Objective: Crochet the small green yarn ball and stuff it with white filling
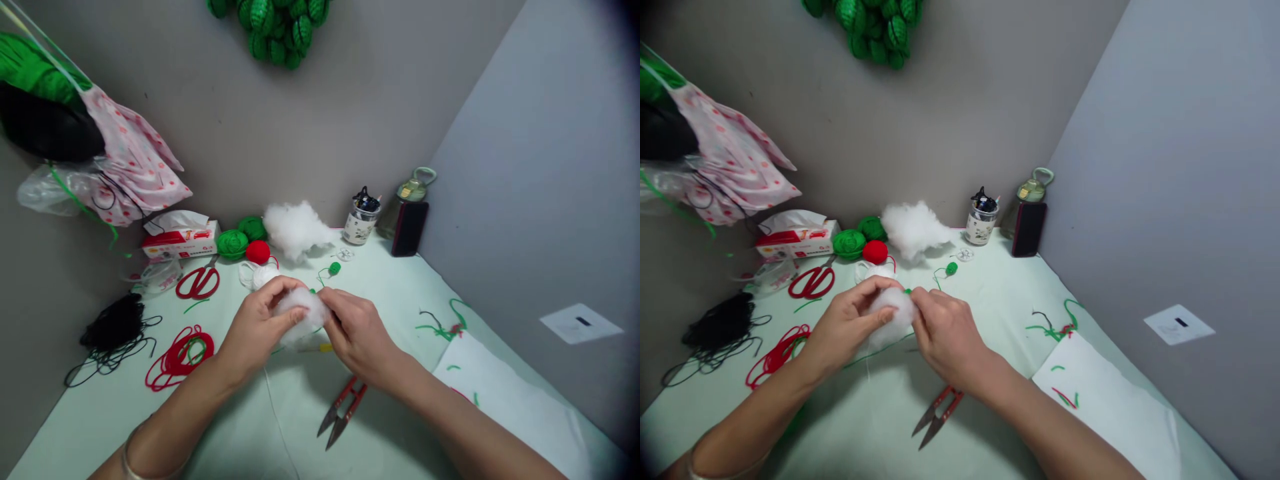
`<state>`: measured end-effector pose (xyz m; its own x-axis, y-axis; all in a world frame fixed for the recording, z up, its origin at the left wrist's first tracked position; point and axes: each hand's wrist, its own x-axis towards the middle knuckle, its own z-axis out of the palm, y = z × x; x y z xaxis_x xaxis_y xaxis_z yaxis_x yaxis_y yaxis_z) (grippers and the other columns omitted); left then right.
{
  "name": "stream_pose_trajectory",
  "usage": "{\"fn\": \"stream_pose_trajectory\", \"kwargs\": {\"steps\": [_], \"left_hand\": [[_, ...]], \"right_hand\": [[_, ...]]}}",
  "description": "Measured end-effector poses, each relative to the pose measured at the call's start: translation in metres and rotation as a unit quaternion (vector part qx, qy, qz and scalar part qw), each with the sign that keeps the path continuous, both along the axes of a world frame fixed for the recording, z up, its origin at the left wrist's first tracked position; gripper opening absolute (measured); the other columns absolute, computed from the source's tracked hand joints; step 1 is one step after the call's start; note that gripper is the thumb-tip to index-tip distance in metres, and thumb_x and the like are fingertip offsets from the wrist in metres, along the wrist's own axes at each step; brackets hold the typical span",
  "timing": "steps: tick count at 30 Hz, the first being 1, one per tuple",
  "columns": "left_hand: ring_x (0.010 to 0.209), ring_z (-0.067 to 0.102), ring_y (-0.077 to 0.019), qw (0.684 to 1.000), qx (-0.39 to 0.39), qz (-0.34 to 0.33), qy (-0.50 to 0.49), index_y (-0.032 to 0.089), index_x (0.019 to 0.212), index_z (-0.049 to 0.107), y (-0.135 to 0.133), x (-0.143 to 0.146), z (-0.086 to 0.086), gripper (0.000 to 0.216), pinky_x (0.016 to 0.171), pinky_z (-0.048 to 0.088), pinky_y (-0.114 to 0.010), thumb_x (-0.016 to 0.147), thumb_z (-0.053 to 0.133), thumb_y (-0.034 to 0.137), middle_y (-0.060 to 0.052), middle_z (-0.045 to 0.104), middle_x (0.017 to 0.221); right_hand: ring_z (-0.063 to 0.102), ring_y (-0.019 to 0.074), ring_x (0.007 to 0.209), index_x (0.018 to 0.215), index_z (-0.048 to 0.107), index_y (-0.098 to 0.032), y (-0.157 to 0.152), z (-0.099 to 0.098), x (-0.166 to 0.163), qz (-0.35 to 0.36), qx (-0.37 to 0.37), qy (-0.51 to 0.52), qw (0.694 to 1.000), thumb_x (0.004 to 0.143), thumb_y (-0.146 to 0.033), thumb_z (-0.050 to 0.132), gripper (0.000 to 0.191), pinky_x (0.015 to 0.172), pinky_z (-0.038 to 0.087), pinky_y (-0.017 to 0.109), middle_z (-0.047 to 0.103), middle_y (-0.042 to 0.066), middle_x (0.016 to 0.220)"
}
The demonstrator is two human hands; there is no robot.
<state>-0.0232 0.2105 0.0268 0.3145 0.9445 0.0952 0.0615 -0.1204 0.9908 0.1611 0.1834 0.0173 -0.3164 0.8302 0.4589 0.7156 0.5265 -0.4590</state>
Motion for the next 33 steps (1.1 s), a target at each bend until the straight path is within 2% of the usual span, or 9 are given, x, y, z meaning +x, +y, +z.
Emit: {"fn": "stream_pose_trajectory", "kwargs": {"steps": [4,8,13,18,25,29,31,33], "left_hand": [[0.086,0.062,-0.0192,1.000,-0.014,0.000,0.017,0.018,0.094,0.068,0.003,-0.002,0.003,0.022,0.078,0.049,-0.029,0.074,0.070,0.026,-0.002,0.067,0.092],[0.079,0.060,-0.0178,0.999,0.009,-0.003,0.045,0.019,0.088,0.067,0.002,-0.004,0.003,0.015,0.073,0.047,-0.028,0.075,0.066,0.027,0.000,0.064,0.084],[0.077,0.058,-0.0170,0.995,0.049,0.020,0.085,0.020,0.085,0.064,-0.001,0.000,0.003,0.012,0.071,0.046,-0.027,0.074,0.060,0.022,0.001,0.060,0.082],[0.075,0.053,-0.0167,0.988,0.067,0.059,0.127,0.021,0.083,0.058,-0.006,0.003,0.006,0.010,0.070,0.043,-0.028,0.073,0.056,0.023,0.002,0.057,0.081],[0.073,0.052,-0.0166,0.993,0.028,0.078,0.079,0.021,0.091,0.055,-0.010,0.006,-0.001,0.017,0.066,0.044,-0.028,0.081,0.058,0.035,0.002,0.056,0.081],[0.074,0.052,-0.0167,0.984,0.101,0.126,0.080,0.023,0.085,0.049,-0.008,0.010,-0.014,0.009,0.068,0.045,-0.029,0.083,0.057,0.027,0.002,0.054,0.081],[0.075,0.050,-0.0172,0.971,0.170,0.147,0.087,0.024,0.079,0.043,-0.006,0.011,-0.021,0.015,0.071,0.044,-0.029,0.083,0.056,0.020,0.001,0.049,0.080],[0.079,0.049,-0.0183,0.956,0.233,0.156,0.083,0.025,0.075,0.037,-0.004,0.012,-0.028,0.023,0.075,0.043,-0.031,0.084,0.056,0.015,0.000,0.046,0.081]], "right_hand": [[0.053,0.0169,0.066,0.086,0.054,-0.020,0.001,0.001,0.003,0.028,0.020,-0.017,0.999,0.098,-0.013,0.039,0.020,0.062,0.039,0.027,0.060,0.003,0.073],[0.051,0.0163,0.064,0.087,0.055,-0.020,0.001,0.002,0.004,0.045,0.034,-0.025,0.998,0.101,-0.014,0.039,0.022,0.060,0.037,0.027,0.057,0.002,0.071],[0.047,0.0155,0.062,0.084,0.055,-0.020,0.000,-0.002,0.002,0.041,0.084,-0.055,0.994,0.099,-0.011,0.039,0.023,0.058,0.033,0.027,0.055,0.001,0.068],[0.046,0.0156,0.062,0.086,0.057,-0.019,0.000,-0.003,-0.001,0.040,0.101,-0.045,0.993,0.099,-0.009,0.039,0.024,0.057,0.033,0.027,0.053,0.000,0.067],[0.045,0.0163,0.064,0.086,0.056,-0.020,-0.004,-0.002,-0.006,0.027,0.099,-0.033,0.994,0.100,-0.009,0.040,0.023,0.059,0.035,0.028,0.053,0.000,0.068],[0.042,0.0171,0.063,0.084,0.055,-0.020,-0.006,-0.007,-0.011,0.022,0.096,-0.040,0.994,0.100,-0.009,0.039,0.025,0.059,0.034,0.030,0.052,0.000,0.066],[0.045,0.0166,0.065,0.086,0.057,-0.020,-0.007,-0.007,-0.013,0.026,0.059,-0.015,0.998,0.102,-0.012,0.040,0.025,0.061,0.036,0.029,0.054,0.001,0.068],[0.049,0.0152,0.068,0.089,0.059,-0.019,-0.006,-0.004,-0.015,0.036,-0.011,0.045,0.998,0.104,-0.017,0.042,0.022,0.064,0.039,0.028,0.058,0.001,0.073]]}}
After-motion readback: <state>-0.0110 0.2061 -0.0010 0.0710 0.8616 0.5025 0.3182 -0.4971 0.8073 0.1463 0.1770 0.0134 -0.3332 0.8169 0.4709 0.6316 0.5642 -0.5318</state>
